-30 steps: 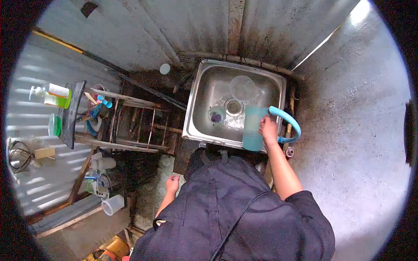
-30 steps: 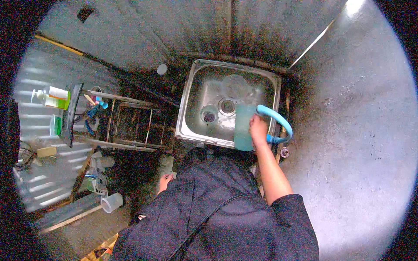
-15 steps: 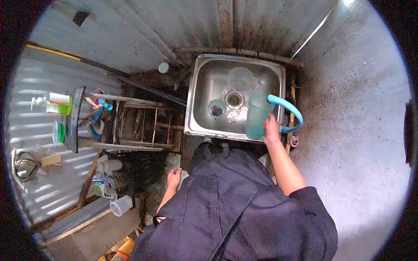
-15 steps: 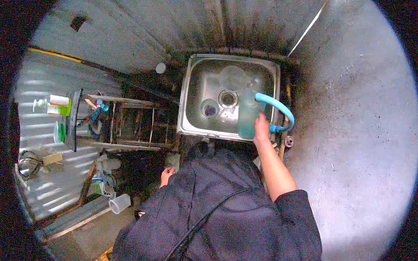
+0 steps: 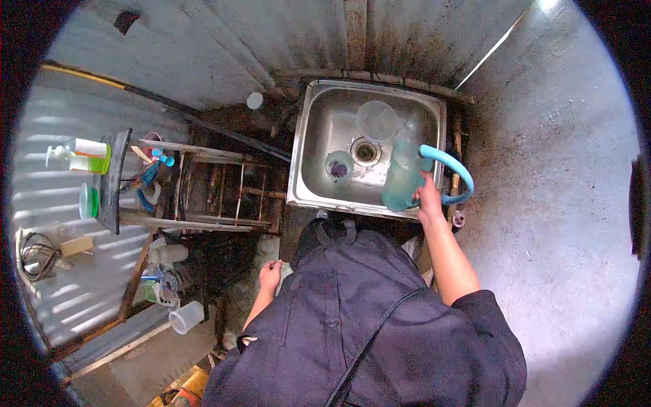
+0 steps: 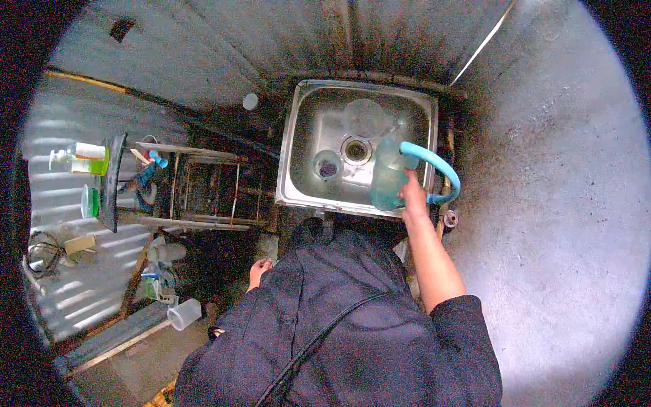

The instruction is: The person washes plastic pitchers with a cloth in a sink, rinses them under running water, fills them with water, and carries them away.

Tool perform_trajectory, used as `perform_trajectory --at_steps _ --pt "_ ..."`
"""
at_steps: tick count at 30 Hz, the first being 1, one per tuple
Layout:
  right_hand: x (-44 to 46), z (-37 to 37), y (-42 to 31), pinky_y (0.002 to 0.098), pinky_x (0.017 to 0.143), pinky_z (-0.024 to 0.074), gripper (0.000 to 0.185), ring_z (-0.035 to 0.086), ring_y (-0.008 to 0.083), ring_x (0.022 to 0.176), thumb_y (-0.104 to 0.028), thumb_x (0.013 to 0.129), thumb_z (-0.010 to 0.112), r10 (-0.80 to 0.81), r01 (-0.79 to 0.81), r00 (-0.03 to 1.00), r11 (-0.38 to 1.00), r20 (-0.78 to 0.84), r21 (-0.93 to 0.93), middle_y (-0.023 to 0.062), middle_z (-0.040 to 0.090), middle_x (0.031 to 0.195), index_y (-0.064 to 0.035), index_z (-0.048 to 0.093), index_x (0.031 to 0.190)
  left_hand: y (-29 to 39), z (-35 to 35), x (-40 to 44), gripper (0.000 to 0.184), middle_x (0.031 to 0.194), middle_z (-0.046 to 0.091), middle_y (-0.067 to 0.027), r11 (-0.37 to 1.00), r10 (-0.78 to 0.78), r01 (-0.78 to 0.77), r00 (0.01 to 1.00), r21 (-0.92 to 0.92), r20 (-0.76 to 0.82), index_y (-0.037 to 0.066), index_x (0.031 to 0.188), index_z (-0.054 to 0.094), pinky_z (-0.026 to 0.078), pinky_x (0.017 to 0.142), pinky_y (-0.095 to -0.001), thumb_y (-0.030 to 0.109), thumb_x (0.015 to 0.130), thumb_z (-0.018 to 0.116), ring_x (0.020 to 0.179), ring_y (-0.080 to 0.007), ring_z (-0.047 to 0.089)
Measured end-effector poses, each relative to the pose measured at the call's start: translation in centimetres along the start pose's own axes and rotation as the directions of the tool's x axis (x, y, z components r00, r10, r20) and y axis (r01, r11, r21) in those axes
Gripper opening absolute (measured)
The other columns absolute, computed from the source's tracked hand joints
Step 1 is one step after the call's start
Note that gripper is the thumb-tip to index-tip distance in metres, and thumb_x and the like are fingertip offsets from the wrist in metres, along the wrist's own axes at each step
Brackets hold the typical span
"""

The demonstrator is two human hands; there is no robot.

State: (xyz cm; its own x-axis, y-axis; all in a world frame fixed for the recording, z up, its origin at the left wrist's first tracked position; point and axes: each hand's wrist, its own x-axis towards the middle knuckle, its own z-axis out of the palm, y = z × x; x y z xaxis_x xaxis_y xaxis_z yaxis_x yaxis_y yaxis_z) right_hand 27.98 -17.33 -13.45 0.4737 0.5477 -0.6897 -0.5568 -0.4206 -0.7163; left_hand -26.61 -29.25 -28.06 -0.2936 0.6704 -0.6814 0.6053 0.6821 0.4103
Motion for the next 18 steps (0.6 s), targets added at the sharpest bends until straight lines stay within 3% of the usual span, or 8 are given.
perform_trajectory --at_steps 1,3,4,9,15,16,17,18 --pt "0.1 -0.2 0.1 0.0267 0.053 0.0348 0.039 0.035 0.0113 0.051 -0.041 0.082 0.056 0.002 -0.002 1.000 1.000 0.018 0.025 -0.0016 0.031 0.055 -0.0063 0.057 0.101 -0.4 0.1 0.1 0.054 0.103 0.063 -0.0213 1.000 0.022 -0.022 1.000 -0.023 -0.003 -0.001 0.108 0.062 0.046 0.085 -0.0360 0.043 0.077 0.064 0.098 -0.0313 0.061" --pt "0.3 -0.8 0.4 0.0284 0.059 0.0360 0.047 0.042 0.0138 0.056 -0.044 0.085 0.051 -0.001 0.003 0.999 0.999 0.040 -0.037 0.0009 0.041 0.056 -0.0068 0.055 0.113 -0.5 0.1 0.1 0.053 0.101 0.064 -0.0205 0.995 0.068 -0.069 0.998 -0.070 -0.015 0.000 0.107 0.062 0.046 0.084 -0.0357 0.044 0.076 0.064 0.095 -0.0308 0.061" --pt "0.5 -1.0 0.5 0.0293 0.062 0.0365 0.051 0.046 0.0151 0.058 -0.046 0.086 0.049 -0.003 0.006 0.999 0.998 0.051 -0.068 0.0022 0.045 0.057 -0.0071 0.054 0.118 -0.2 0.2 -0.1 0.053 0.100 0.064 -0.0202 0.998 0.046 -0.047 0.998 -0.034 -0.033 0.001 0.106 0.063 0.046 0.083 -0.0357 0.044 0.076 0.065 0.095 -0.0306 0.062" --pt "0.5 -1.0 0.5 0.0300 0.069 0.0365 0.050 0.049 0.0158 0.062 -0.045 0.088 0.046 0.027 -0.022 0.998 0.995 0.056 -0.095 0.0056 0.053 0.060 -0.0048 0.052 0.118 2.7 -0.3 -1.5 0.053 0.093 0.066 -0.0185 0.996 -0.001 0.006 0.998 0.090 -0.057 0.002 0.105 0.063 0.047 0.080 -0.0346 0.045 0.074 0.066 0.088 -0.0292 0.063" --pt "-0.3 -1.1 0.4 0.0306 0.072 0.0372 0.049 0.052 0.0166 0.064 -0.045 0.088 0.045 0.019 -0.017 0.996 1.000 0.092 -0.024 0.0064 0.056 0.062 -0.0047 0.050 0.116 11.0 -2.5 -4.5 0.043 0.087 0.067 -0.0103 0.951 0.199 -0.249 0.946 -0.181 -0.256 -0.001 0.105 0.062 0.048 0.071 -0.0272 0.028 0.075 0.074 0.077 -0.0146 0.061" --pt "-0.4 -1.1 0.3 0.0306 0.072 0.0373 0.049 0.052 0.0167 0.065 -0.046 0.088 0.045 0.022 -0.019 0.996 0.999 0.091 -0.028 0.0063 0.056 0.062 -0.0047 0.050 0.115 10.8 -2.5 -2.6 0.037 0.085 0.065 -0.0044 0.878 0.218 -0.304 0.942 -0.370 -0.256 -0.001 0.106 0.060 0.048 0.070 -0.0241 0.015 0.076 0.074 0.076 -0.0096 0.058" --pt "-0.8 -0.9 0.0 0.0306 0.072 0.0373 0.049 0.052 0.0166 0.065 -0.046 0.088 0.045 0.028 -0.025 0.996 0.999 0.080 -0.035 0.0064 0.056 0.062 -0.0050 0.050 0.114 16.6 -4.1 -5.6 0.037 0.087 0.062 -0.0017 0.791 0.307 -0.423 0.899 -0.441 -0.312 0.000 0.107 0.058 0.048 0.073 -0.0231 0.010 0.075 0.074 0.077 -0.0082 0.056" --pt "-1.5 -0.6 -0.5 0.0306 0.072 0.0373 0.048 0.052 0.0166 0.066 -0.046 0.088 0.046 0.034 -0.032 0.997 0.999 0.068 -0.042 0.0065 0.056 0.063 -0.0053 0.050 0.113 19.1 -5.3 -6.1 0.036 0.097 0.064 -0.0065 0.718 0.420 -0.529 0.847 -0.452 -0.325 0.000 0.109 0.058 0.049 0.079 -0.0277 0.010 0.077 0.072 0.088 -0.0129 0.060"
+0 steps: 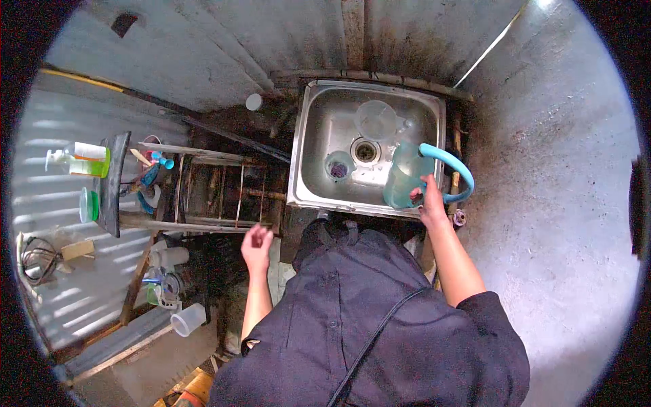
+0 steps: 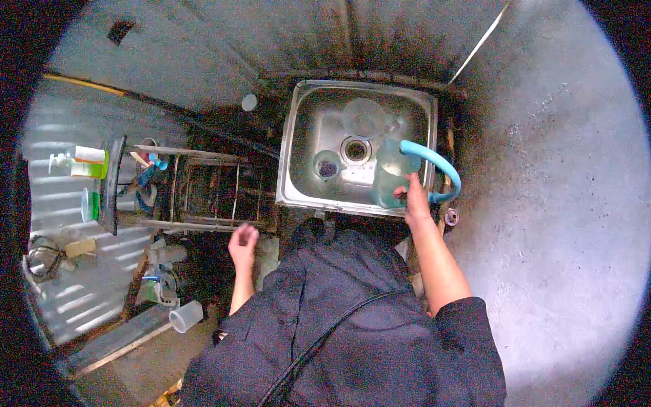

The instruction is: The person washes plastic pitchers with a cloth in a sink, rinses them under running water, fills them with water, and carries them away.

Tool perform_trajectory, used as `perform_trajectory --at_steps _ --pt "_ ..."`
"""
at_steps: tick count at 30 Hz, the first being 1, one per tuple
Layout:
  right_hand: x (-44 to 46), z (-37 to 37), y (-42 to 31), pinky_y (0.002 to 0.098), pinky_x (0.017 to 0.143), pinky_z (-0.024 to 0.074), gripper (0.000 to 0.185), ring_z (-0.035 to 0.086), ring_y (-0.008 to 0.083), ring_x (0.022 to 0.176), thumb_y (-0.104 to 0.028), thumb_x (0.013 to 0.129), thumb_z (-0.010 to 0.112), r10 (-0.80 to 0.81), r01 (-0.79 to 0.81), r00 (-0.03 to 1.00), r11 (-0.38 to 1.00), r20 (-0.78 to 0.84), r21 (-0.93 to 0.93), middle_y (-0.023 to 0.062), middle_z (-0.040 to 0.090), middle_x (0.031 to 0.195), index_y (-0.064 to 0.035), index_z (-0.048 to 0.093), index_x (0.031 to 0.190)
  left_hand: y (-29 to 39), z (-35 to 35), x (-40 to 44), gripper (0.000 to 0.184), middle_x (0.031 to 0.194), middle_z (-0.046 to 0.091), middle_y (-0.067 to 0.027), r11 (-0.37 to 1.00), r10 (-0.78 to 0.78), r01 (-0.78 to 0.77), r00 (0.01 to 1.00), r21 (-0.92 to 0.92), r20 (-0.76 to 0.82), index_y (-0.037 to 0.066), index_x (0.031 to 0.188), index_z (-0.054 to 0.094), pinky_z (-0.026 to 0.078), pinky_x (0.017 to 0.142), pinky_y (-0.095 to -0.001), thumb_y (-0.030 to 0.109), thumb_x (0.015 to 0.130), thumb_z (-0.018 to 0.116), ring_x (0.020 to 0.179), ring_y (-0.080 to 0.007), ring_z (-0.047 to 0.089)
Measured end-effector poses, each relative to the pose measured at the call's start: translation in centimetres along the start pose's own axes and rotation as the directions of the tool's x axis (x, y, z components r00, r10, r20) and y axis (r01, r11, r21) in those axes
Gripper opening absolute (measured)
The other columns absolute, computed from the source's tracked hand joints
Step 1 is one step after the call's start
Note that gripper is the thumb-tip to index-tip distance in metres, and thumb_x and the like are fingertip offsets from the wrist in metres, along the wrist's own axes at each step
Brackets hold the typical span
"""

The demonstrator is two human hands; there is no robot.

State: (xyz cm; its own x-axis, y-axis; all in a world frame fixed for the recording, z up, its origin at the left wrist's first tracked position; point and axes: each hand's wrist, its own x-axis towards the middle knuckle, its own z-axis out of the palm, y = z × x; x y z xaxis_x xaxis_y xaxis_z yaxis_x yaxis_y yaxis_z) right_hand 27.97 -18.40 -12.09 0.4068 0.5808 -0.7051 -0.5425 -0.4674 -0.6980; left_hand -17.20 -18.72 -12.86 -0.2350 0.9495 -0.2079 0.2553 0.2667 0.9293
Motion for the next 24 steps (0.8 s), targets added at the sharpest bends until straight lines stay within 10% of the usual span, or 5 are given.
perform_trajectory --at_steps 4,7,11,17,24 --pt "-0.5 0.3 -0.4 0.0301 0.072 0.0368 0.047 0.052 0.0160 0.067 -0.046 0.087 0.045 0.010 -0.011 1.000 0.999 -0.016 -0.053 0.0062 0.057 0.063 -0.0071 0.051 0.112 19.9 2.3 0.1 0.076 0.110 0.058 -0.0125 0.815 0.534 -0.497 0.844 -0.299 0.055 -0.002 0.117 0.049 0.043 0.095 -0.0389 0.037 0.061 0.084 0.104 -0.0236 0.057" --pt "-0.2 0.4 -0.2 0.0292 0.071 0.0357 0.046 0.051 0.0151 0.067 -0.046 0.087 0.044 0.007 -0.008 1.000 0.999 -0.011 -0.052 0.0054 0.057 0.063 -0.0083 0.051 0.112 33.0 3.0 -4.1 0.082 0.109 0.057 -0.0129 0.336 0.934 -0.901 0.357 -0.275 -0.026 0.007 0.112 0.055 0.044 0.088 -0.0476 0.057 0.051 0.077 0.099 -0.0281 0.054" --pt "-0.8 1.0 -0.9 0.0301 0.071 0.0376 0.044 0.050 0.0139 0.066 -0.043 0.087 0.046 0.052 -0.057 0.997 0.995 -0.051 -0.082 0.0060 0.057 0.064 -0.0065 0.052 0.110 43.7 0.8 -12.9 0.040 0.118 0.049 0.0136 0.658 0.687 -0.526 0.712 -0.538 0.145 0.028 0.111 0.057 0.034 0.087 -0.0507 0.040 0.073 0.067 0.109 -0.0149 0.044" --pt "0.1 0.2 0.7 0.0299 0.068 0.0393 0.043 0.051 0.0147 0.067 -0.042 0.092 0.044 -0.003 0.003 1.000 1.000 -0.010 -0.031 0.0084 0.059 0.069 -0.0034 0.050 0.110 38.5 -5.0 -7.5 0.047 0.086 0.052 -0.0023 0.538 0.833 -0.582 0.480 0.610 -0.277 0.016 0.093 0.055 0.035 0.082 -0.0430 0.053 0.065 0.063 0.094 -0.0219 0.048" --pt "0.6 -0.7 1.0 0.0305 0.069 0.0380 0.045 0.052 0.0160 0.068 -0.046 0.090 0.045 0.034 -0.036 0.999 0.996 -0.017 -0.085 0.0080 0.059 0.068 -0.0061 0.051 0.110 37.6 6.3 -5.8 0.038 0.087 0.054 -0.0048 0.142 0.881 -0.801 0.370 -0.581 -0.295 0.010 0.094 0.054 0.038 0.077 -0.0327 0.045 0.082 0.043 0.085 -0.0189 0.050"
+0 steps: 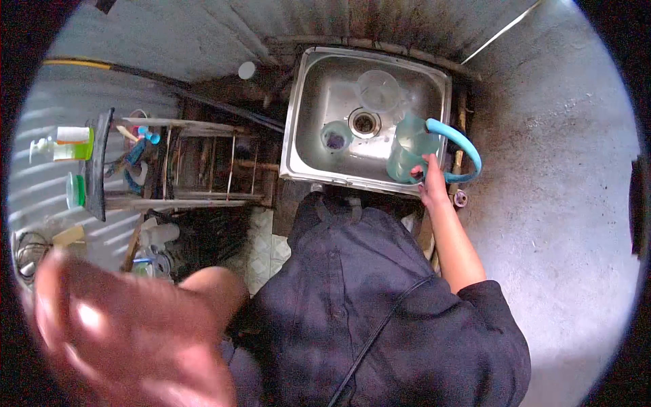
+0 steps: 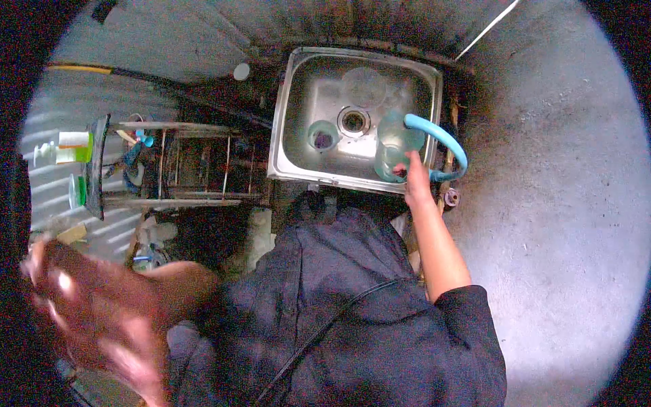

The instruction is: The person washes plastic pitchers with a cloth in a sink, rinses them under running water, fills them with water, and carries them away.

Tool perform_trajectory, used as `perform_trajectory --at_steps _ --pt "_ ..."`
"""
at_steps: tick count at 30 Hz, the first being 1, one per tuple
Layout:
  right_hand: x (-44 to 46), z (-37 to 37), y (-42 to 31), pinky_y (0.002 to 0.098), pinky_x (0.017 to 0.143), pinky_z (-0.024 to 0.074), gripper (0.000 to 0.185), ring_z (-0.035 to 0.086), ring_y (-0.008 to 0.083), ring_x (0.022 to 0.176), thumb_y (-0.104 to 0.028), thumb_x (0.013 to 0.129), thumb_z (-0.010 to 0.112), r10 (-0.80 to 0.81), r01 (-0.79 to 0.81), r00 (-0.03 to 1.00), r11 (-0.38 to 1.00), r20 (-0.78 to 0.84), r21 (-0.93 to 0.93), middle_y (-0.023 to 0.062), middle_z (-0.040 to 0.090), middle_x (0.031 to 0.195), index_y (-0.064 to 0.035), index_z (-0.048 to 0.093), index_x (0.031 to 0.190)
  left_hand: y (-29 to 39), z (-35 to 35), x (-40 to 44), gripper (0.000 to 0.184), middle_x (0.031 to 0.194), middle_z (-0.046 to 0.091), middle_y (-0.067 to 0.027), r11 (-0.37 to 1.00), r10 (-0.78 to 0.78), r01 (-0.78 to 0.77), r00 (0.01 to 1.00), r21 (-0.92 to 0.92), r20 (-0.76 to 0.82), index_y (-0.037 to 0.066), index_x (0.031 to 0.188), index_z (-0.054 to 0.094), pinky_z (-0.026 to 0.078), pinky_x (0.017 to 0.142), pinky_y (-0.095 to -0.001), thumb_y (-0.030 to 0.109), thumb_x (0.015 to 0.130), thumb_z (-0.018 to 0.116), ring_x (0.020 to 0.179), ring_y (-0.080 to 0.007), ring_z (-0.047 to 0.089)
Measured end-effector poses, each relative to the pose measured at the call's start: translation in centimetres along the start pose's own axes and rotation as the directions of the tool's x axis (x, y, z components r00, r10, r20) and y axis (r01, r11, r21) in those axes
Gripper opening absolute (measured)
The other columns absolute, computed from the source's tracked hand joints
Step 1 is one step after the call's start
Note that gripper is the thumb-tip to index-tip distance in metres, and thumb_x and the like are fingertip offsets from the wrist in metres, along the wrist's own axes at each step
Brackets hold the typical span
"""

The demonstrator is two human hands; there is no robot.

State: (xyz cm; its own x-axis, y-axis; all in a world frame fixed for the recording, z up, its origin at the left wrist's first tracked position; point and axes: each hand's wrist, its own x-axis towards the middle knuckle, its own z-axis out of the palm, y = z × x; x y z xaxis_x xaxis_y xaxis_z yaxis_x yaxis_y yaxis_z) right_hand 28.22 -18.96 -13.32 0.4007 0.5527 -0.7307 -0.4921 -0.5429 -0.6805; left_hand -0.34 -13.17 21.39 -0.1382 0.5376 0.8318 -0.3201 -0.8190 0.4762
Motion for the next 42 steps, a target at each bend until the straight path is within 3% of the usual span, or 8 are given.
perform_trajectory --at_steps 4,7,10,17,22,35,39,42 --pt "-0.1 0.4 -0.1 0.0303 0.068 0.0384 0.049 0.052 0.0155 0.069 -0.047 0.089 0.045 -0.029 0.028 0.999 0.999 0.014 0.020 0.0075 0.060 0.070 -0.0061 0.050 0.114 -0.4 1.1 -1.3 0.046 0.088 0.055 -0.0057 0.812 -0.259 0.361 0.927 -0.459 0.272 0.007 0.098 0.054 0.039 0.076 -0.0309 0.049 0.084 0.039 0.083 -0.0178 0.050" --pt "1.3 -0.1 0.9 0.0295 0.066 0.0377 0.048 0.051 0.0150 0.070 -0.047 0.090 0.042 -0.018 0.017 1.000 0.999 0.012 0.046 0.0046 0.058 0.072 -0.0090 0.049 0.119 -1.3 3.3 -2.5 0.053 0.088 0.055 -0.0065 0.047 -0.324 0.676 0.707 -0.736 0.629 0.005 0.100 0.054 0.039 0.075 -0.0295 0.052 0.085 0.035 0.081 -0.0169 0.051" --pt "-0.4 0.8 -0.4 0.0296 0.066 0.0335 0.050 0.049 0.0138 0.071 -0.056 0.087 0.045 0.055 -0.055 0.998 0.998 -0.030 -0.008 0.0013 0.057 0.070 -0.0160 0.049 0.117 -1.2 6.6 -3.7 0.059 0.089 0.056 -0.0072 -0.535 -0.157 0.623 0.590 -0.570 0.792 0.002 0.102 0.054 0.040 0.074 -0.0282 0.055 0.086 0.032 0.079 -0.0161 0.051" --pt "0.4 0.7 -0.1 0.0302 0.056 0.0277 0.032 0.049 0.0096 0.063 -0.055 0.082 0.045 0.078 -0.077 0.996 0.997 -0.033 0.013 -0.0067 0.054 0.063 -0.0246 0.050 0.094 -0.7 9.2 -4.8 0.074 0.090 0.058 -0.0089 -0.866 0.135 0.466 0.567 -0.182 0.812 -0.003 0.108 0.055 0.041 0.072 -0.0250 0.062 0.089 0.024 0.075 -0.0140 0.051" --pt "0.3 1.1 0.6 0.0309 0.063 0.0282 0.037 0.046 0.0104 0.069 -0.055 0.084 0.044 0.083 -0.083 0.996 0.996 -0.033 -0.011 -0.0043 0.054 0.069 -0.0228 0.049 0.103 -0.3 9.6 -3.7 0.062 0.089 0.058 -0.0092 -0.532 -0.064 0.602 0.673 -0.596 0.737 -0.006 0.113 0.048 0.044 0.076 -0.0260 0.050 0.096 0.028 0.081 -0.0131 0.053" --pt "1.1 0.8 0.2 0.0299 0.062 0.0260 0.046 0.045 0.0097 0.072 -0.056 0.087 0.041 0.079 -0.081 0.997 0.994 -0.025 -0.069 -0.0046 0.056 0.068 -0.0203 0.046 0.116 -3.4 6.4 -5.2 0.093 0.078 0.056 -0.0127 -0.509 -0.028 0.745 0.486 -0.431 0.874 -0.006 0.096 0.052 0.044 0.062 -0.0297 0.077 0.075 0.014 0.069 -0.0209 0.055" --pt "1.1 0.0 1.0 0.0292 0.060 0.0273 0.042 0.046 0.0105 0.072 -0.053 0.084 0.044 -0.039 0.056 0.992 0.989 0.123 -0.134 -0.0032 0.059 0.074 -0.0199 0.048 0.110 -7.2 1.0 -5.6 0.103 0.075 0.056 -0.0138 -0.281 -0.344 0.827 0.387 -0.487 0.855 -0.006 0.091 0.054 0.044 0.057 -0.0308 0.085 0.069 0.010 0.066 -0.0233 0.056" --pt "4.2 -1.5 2.4 0.0279 0.058 0.0288 0.040 0.050 0.0109 0.074 -0.050 0.083 0.047 0.196 -0.190 0.973 0.980 0.122 -0.059 0.0006 0.064 0.082 -0.0175 0.047 0.107 -9.5 -5.6 -7.5 0.106 0.094 0.057 -0.0208 0.068 -0.784 0.857 0.363 -0.511 0.504 -0.005 0.100 0.053 0.046 0.078 -0.0399 0.087 0.068 0.011 0.086 -0.0303 0.057"
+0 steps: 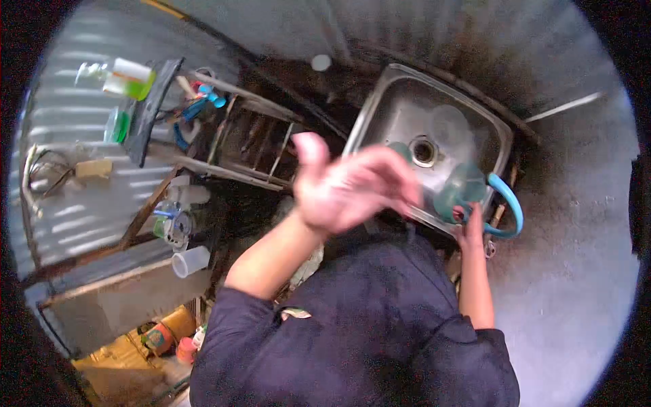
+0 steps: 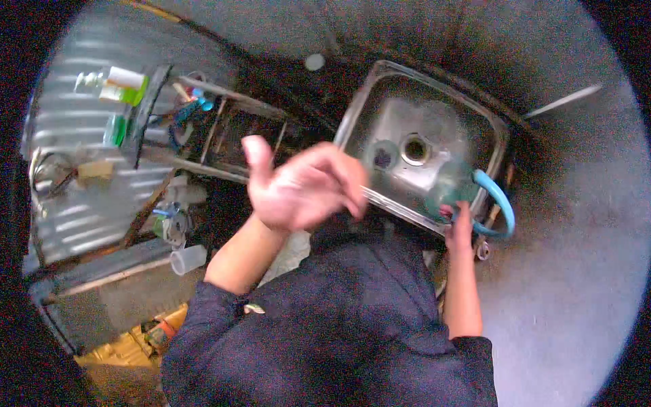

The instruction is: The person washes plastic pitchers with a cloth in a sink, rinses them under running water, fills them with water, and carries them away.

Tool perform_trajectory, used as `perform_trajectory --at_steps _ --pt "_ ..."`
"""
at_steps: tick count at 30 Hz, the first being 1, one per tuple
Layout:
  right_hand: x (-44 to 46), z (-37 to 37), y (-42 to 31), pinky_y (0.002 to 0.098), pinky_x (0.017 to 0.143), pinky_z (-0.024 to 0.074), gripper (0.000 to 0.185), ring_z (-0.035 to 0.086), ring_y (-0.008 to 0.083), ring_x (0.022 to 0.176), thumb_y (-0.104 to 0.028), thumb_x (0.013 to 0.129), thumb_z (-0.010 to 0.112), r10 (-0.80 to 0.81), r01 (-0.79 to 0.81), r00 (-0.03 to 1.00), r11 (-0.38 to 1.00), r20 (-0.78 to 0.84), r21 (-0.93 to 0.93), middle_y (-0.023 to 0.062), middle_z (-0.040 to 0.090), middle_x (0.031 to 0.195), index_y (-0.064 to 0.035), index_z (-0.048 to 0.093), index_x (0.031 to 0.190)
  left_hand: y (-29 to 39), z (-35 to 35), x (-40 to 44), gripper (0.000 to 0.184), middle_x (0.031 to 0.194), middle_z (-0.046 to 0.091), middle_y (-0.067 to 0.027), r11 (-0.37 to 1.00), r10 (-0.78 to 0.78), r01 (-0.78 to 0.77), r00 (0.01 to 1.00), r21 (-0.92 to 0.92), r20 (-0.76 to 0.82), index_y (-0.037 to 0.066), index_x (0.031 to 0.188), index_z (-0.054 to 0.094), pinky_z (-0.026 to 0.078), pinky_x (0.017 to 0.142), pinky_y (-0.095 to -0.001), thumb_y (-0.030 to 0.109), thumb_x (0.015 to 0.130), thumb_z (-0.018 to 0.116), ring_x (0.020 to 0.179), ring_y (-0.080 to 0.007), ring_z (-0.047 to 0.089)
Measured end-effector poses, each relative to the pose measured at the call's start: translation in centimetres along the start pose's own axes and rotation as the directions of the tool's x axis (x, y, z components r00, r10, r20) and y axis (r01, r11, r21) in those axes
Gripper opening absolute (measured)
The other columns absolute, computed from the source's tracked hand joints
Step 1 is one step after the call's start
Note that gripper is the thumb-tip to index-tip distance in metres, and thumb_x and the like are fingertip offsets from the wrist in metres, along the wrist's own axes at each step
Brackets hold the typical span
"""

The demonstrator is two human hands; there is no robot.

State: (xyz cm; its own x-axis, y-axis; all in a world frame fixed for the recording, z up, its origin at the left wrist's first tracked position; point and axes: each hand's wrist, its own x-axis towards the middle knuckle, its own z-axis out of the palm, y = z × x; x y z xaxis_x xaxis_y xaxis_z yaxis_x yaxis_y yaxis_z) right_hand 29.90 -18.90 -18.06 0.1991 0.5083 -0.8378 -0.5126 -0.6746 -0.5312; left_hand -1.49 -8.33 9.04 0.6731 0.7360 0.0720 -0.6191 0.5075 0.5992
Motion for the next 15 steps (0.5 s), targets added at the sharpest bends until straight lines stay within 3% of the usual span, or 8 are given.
perform_trajectory --at_steps 1,4,5,7,9,11,14,15 --pt "-3.7 2.5 -1.6 0.0391 0.074 0.0325 0.041 0.053 0.0138 0.084 -0.050 0.087 0.041 -0.076 0.074 0.995 0.996 -0.058 -0.039 0.0004 0.064 0.087 -0.0150 0.048 0.109 -0.2 -2.9 -1.5 0.104 0.103 0.056 -0.0213 0.998 0.066 -0.065 0.988 0.014 -0.142 -0.003 0.109 0.051 0.045 0.086 -0.0422 0.086 0.070 0.016 0.093 -0.0321 0.056" --pt "-3.6 1.8 -0.8 0.0386 0.072 0.0379 0.043 0.055 0.0162 0.087 -0.052 0.091 0.037 -0.085 0.085 0.996 0.996 -0.027 -0.002 0.0049 0.064 0.090 -0.0156 0.042 0.113 -1.4 -11.0 -8.4 0.097 0.126 0.047 -0.0224 0.970 0.194 -0.242 0.795 -0.008 -0.575 0.002 0.127 0.044 0.039 0.092 -0.0437 0.081 0.076 0.019 0.109 -0.0335 0.049" --pt "-3.5 1.9 -0.8 0.0378 0.071 0.0406 0.042 0.056 0.0168 0.087 -0.050 0.091 0.039 -0.085 0.086 0.996 0.996 -0.020 0.033 0.0062 0.063 0.090 -0.0147 0.041 0.112 -2.1 -13.1 -11.0 0.096 0.127 0.046 -0.0254 0.957 0.227 -0.283 0.590 0.065 -0.775 0.000 0.127 0.042 0.039 0.091 -0.0456 0.079 0.078 0.019 0.112 -0.0360 0.047" --pt "-3.4 1.9 -0.8 0.0370 0.071 0.0436 0.041 0.057 0.0167 0.089 -0.048 0.091 0.041 -0.076 0.077 0.997 0.994 -0.014 0.079 0.0061 0.062 0.092 -0.0126 0.043 0.112 -4.1 -16.7 -16.4 0.096 0.137 0.038 -0.0237 0.958 0.188 -0.267 0.318 0.102 -0.929 0.003 0.137 0.030 0.032 0.099 -0.0458 0.078 0.079 0.021 0.124 -0.0378 0.038" --pt "-3.6 2.0 -0.9 0.0370 0.073 0.0440 0.041 0.057 0.0153 0.091 -0.046 0.093 0.039 -0.052 0.054 0.998 0.994 -0.018 0.100 0.0034 0.062 0.096 -0.0104 0.046 0.112 -6.3 -18.5 -21.1 0.096 0.137 0.039 -0.0221 0.981 0.139 -0.154 0.140 0.118 -0.980 0.005 0.139 0.026 0.030 0.102 -0.0450 0.079 0.078 0.024 0.125 -0.0374 0.038" --pt "-3.7 2.1 -1.0 0.0378 0.074 0.0451 0.040 0.058 0.0156 0.091 -0.043 0.093 0.040 -0.071 0.071 0.997 0.993 -0.003 0.098 0.0037 0.060 0.098 -0.0092 0.047 0.112 -8.9 -20.9 -25.8 0.090 0.137 0.040 -0.0192 0.996 0.082 0.040 -0.041 0.081 -0.996 0.009 0.139 0.027 0.038 0.094 -0.0438 0.077 0.080 0.028 0.116 -0.0358 0.048" --pt "-4.3 2.6 -1.4 0.0380 0.075 0.0454 0.037 0.058 0.0153 0.091 -0.041 0.093 0.040 -0.094 0.095 0.995 0.991 -0.013 0.096 0.0044 0.058 0.102 -0.0088 0.047 0.112 -12.5 -23.0 -31.3 0.076 0.118 0.049 -0.0121 0.872 0.142 0.486 -0.126 0.064 -0.982 0.011 0.133 0.031 0.047 0.067 -0.0387 0.068 0.084 0.039 0.091 -0.0301 0.059" --pt "-4.5 2.7 -1.3 0.0378 0.075 0.0453 0.037 0.058 0.0151 0.091 -0.040 0.093 0.040 -0.101 0.103 0.995 0.990 -0.021 0.095 0.0047 0.057 0.103 -0.0089 0.047 0.111 -13.3 -22.7 -32.1 0.073 0.118 0.050 -0.0145 0.778 0.163 0.623 -0.078 0.080 -0.983 0.009 0.133 0.031 0.047 0.069 -0.0392 0.064 0.086 0.040 0.090 -0.0309 0.060"
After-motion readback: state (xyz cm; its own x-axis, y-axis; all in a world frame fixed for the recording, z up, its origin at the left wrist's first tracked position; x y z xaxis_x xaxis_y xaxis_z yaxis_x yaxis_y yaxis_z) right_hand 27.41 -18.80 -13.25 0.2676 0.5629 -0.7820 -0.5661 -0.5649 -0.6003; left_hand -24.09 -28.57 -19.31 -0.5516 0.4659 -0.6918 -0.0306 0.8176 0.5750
